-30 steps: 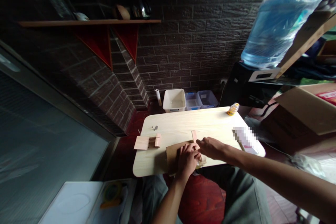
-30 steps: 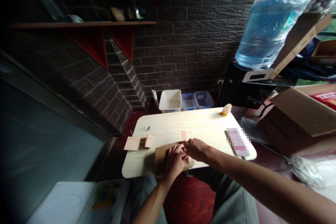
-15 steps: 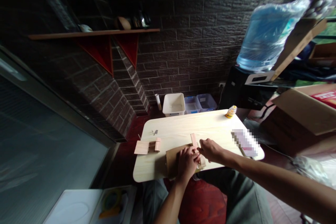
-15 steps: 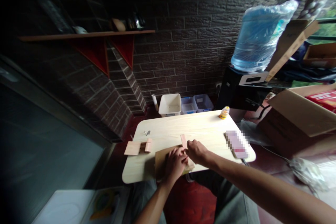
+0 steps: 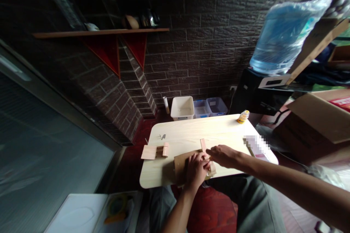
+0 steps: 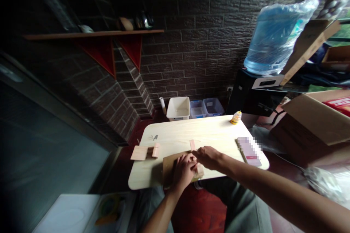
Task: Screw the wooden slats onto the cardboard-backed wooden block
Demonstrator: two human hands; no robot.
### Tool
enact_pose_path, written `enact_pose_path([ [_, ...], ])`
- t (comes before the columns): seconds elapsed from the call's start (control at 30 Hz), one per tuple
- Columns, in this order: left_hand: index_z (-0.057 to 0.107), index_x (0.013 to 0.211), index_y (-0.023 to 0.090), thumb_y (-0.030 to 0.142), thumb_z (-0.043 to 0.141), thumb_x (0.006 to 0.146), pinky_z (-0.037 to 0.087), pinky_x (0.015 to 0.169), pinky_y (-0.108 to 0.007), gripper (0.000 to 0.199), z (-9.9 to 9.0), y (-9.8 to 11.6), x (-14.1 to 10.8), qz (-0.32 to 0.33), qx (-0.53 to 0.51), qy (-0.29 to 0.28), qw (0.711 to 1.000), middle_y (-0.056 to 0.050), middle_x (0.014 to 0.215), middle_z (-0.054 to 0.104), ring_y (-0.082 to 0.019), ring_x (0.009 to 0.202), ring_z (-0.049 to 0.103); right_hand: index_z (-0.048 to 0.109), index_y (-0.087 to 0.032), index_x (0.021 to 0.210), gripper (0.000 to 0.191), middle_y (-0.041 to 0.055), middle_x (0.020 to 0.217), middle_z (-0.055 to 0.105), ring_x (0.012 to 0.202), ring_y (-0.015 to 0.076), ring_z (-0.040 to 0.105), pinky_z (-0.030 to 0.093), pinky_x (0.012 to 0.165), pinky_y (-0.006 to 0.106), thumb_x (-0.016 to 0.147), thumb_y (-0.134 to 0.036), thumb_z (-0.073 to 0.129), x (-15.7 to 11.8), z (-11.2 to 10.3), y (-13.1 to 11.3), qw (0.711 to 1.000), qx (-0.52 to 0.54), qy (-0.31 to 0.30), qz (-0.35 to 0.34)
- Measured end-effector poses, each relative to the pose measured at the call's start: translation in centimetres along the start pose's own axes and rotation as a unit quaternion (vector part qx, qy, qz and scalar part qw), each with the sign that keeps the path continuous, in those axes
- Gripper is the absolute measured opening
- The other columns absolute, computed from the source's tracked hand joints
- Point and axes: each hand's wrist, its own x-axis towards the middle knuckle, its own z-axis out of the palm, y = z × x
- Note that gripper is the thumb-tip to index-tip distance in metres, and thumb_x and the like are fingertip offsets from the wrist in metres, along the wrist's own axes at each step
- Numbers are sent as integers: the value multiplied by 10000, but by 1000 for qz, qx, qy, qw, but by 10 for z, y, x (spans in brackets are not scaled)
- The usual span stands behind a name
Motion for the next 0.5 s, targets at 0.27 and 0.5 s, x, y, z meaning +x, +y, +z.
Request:
enact_pose_path([
  [0.27, 728, 1012, 299, 230, 659, 899, 426, 934, -425, 149, -1, 0, 1, -7, -4, -24, 1000, -39, 1191, 635, -233, 1058, 551, 632, -113, 995, 170, 119, 799, 708, 687, 177, 661, 426, 560, 233, 939, -231, 523, 5, 1, 0, 995, 59, -21, 77],
  [0.5, 734, 1003, 309, 270, 651, 911, 433, 929, -424, 131, 2, 1, 0, 3, 8, -8, 1000, -32, 1171, 637, -230, 1042, 564, 609, -101, 1027, 218, 106, 760, 731, 631, 168, 697, 429, 510, 204, 956, -290, 528, 1, -17, -7, 977, 134, -80, 143],
])
